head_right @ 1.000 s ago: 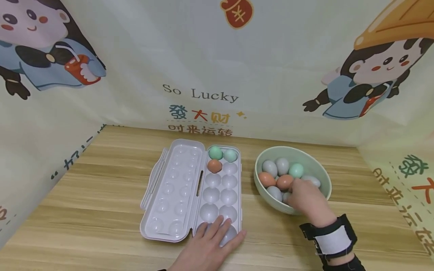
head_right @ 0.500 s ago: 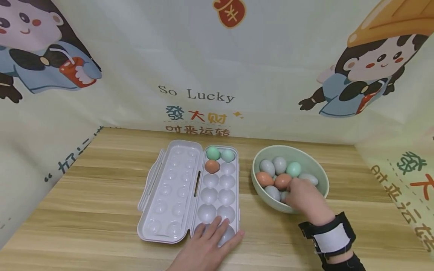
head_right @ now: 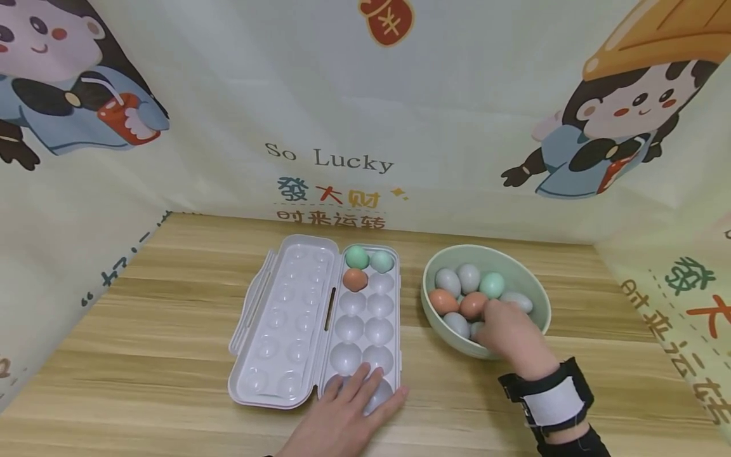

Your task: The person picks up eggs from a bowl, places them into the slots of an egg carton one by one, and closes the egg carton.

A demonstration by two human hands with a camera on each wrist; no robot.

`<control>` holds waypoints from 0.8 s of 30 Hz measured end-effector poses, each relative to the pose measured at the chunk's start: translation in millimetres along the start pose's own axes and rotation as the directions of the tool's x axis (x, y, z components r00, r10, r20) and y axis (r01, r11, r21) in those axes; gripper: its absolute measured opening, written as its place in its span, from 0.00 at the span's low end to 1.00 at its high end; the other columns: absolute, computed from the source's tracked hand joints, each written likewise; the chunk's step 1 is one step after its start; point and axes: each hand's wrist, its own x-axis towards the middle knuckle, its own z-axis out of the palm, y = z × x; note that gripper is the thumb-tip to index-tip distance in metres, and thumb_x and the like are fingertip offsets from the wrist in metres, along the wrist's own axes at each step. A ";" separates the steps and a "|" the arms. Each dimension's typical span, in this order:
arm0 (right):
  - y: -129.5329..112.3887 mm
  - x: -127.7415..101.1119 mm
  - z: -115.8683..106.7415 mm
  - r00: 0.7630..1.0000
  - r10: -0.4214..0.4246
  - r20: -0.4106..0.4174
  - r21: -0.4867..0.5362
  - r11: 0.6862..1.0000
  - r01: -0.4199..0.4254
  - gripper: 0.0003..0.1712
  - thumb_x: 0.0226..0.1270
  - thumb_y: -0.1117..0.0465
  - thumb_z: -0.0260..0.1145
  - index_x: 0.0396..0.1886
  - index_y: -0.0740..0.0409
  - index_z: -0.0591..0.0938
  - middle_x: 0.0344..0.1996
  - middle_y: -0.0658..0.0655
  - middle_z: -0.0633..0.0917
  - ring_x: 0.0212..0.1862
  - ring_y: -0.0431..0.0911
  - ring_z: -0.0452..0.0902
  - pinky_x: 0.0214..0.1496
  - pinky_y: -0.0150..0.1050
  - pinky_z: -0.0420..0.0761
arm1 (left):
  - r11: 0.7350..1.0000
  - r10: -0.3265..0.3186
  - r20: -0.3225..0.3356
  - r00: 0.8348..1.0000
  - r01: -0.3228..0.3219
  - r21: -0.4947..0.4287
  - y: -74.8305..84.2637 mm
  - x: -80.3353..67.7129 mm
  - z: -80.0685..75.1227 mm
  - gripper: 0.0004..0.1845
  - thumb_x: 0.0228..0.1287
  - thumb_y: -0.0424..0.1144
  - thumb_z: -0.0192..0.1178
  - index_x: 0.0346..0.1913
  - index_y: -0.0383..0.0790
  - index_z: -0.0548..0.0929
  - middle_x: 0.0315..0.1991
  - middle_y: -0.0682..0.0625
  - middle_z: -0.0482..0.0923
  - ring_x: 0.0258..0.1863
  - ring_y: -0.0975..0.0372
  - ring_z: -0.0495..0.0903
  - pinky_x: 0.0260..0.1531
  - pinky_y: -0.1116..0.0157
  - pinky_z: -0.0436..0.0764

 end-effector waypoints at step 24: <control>-1.6 -4.5 1.0 0.998 0.045 -0.031 0.038 0.998 -0.044 0.18 0.55 0.65 0.65 0.16 0.53 0.65 0.15 0.49 0.62 0.20 0.44 0.62 0.23 0.38 0.62 | 1.000 -0.006 -0.021 1.000 0.006 0.012 0.0 -0.8 -0.9 0.42 0.58 0.76 0.45 0.70 0.57 0.71 0.60 0.43 0.74 0.60 0.50 0.72 0.45 0.55 0.77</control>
